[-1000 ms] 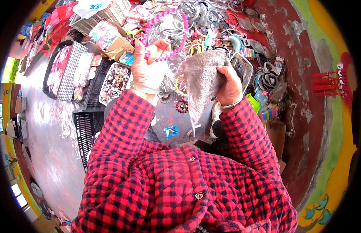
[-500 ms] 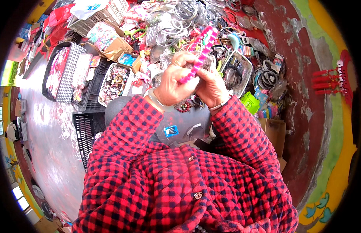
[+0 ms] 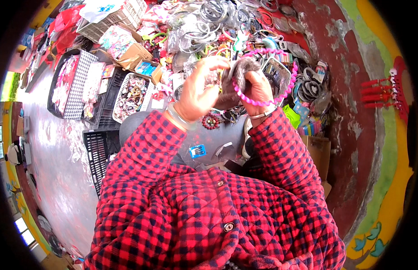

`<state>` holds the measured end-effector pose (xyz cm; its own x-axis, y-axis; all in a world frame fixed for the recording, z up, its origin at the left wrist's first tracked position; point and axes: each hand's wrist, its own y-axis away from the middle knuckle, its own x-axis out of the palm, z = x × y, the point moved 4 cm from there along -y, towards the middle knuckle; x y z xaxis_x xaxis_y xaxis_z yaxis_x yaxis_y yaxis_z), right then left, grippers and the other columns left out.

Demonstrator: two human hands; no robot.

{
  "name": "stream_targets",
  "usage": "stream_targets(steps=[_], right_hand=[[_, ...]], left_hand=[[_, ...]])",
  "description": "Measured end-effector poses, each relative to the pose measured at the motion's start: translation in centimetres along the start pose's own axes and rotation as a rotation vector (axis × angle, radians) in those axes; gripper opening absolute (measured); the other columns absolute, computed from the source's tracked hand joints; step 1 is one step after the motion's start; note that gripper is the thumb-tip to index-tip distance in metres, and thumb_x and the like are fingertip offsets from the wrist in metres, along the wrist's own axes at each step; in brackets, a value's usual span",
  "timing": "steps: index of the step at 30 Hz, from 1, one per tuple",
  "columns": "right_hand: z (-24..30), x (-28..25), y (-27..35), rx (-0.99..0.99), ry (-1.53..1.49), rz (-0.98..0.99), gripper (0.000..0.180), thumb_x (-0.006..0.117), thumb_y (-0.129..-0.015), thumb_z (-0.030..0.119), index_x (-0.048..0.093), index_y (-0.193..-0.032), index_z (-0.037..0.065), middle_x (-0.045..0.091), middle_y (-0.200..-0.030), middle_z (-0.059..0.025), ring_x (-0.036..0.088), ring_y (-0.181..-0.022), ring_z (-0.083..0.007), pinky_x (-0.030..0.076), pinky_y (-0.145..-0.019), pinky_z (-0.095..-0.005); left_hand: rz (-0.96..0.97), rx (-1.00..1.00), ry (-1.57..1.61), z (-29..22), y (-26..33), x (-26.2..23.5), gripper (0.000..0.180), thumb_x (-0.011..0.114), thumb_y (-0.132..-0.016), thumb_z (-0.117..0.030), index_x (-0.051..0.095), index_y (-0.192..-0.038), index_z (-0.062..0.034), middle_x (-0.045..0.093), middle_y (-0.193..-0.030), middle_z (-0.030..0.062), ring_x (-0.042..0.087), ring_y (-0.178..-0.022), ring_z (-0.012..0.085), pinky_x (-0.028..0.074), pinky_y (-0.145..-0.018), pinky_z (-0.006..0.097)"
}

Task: The person sits on the floor and sorts through a large pile of hair accessories, including hair ties, scrunchies, and clips. They pick up items, separate tangled bundles, and place selected accessories into a black plastic crate.

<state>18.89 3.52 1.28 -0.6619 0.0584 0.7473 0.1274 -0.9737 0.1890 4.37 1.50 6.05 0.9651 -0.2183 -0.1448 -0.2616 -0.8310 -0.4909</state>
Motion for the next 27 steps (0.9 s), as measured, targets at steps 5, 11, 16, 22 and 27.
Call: stream_targets(steps=[5, 11, 16, 22, 27], right_hand=[[-1.9, 1.2, 1.5, 0.249, 0.268, 0.29, 0.036, 0.042, -0.077, -0.002, 0.047, -0.113, 0.001, 0.056, -0.097, -0.0047, 0.057, -0.082, -0.0132, 0.047, -0.074, -0.0271], [-2.7, 1.3, 2.1, 0.404, 0.207, 0.301, 0.038, 0.049, -0.08, 0.002, 0.044, -0.118, 0.002, 0.057, -0.099, -0.0063, 0.059, -0.084, -0.0158, 0.049, -0.076, -0.0293], [-2.4, 2.1, 2.7, 0.411, 0.209, 0.324, 0.038, 0.052, -0.081, 0.001, 0.044, -0.118, 0.003, 0.057, -0.1, -0.0059, 0.058, -0.083, -0.0132, 0.049, -0.073, -0.0271], [-2.1, 2.5, 2.7, 0.305, 0.397, 0.379, 0.044, 0.049, -0.078, -0.001, 0.042, -0.121, 0.006, 0.053, -0.101, -0.0024, 0.051, -0.084, -0.0079, 0.044, -0.07, -0.0224], [-1.3, 2.8, 2.6, 0.258, 0.418, 0.417, 0.046, 0.048, -0.078, -0.001, 0.041, -0.124, 0.003, 0.053, -0.105, -0.0039, 0.051, -0.09, -0.01, 0.043, -0.076, -0.0228]], left_hand=[[-0.028, -0.32, 0.335, 2.6, 0.0, 0.0, 0.038, 0.055, -0.084, -0.008, 0.043, -0.119, 0.0026, 0.052, -0.112, 0.0113, 0.049, -0.104, 0.016, 0.038, -0.091, 0.029], [-0.146, -0.487, 0.433, 4.2, 0.2, -0.4, 0.023, 0.055, -0.084, -0.004, 0.053, -0.105, 0.0048, 0.061, -0.095, 0.0109, 0.059, -0.086, 0.0147, 0.047, -0.078, 0.025], [-0.157, -0.556, 0.623, 4.3, 0.2, -0.7, 0.019, 0.057, -0.082, -0.005, 0.055, -0.1, 0.0034, 0.062, -0.093, 0.0108, 0.06, -0.085, 0.0154, 0.048, -0.078, 0.026], [-0.157, -0.512, 0.523, 4.1, 0.4, -0.6, 0.013, 0.057, -0.081, -0.002, 0.055, -0.093, 0.0017, 0.062, -0.088, 0.0096, 0.06, -0.081, 0.0149, 0.047, -0.075, 0.025], [-0.164, -0.48, 0.548, 3.7, 0.4, -0.7, 0.008, 0.057, -0.082, -0.004, 0.056, -0.09, -0.002, 0.061, -0.087, 0.0054, 0.057, -0.083, 0.0115, 0.045, -0.077, 0.024]])
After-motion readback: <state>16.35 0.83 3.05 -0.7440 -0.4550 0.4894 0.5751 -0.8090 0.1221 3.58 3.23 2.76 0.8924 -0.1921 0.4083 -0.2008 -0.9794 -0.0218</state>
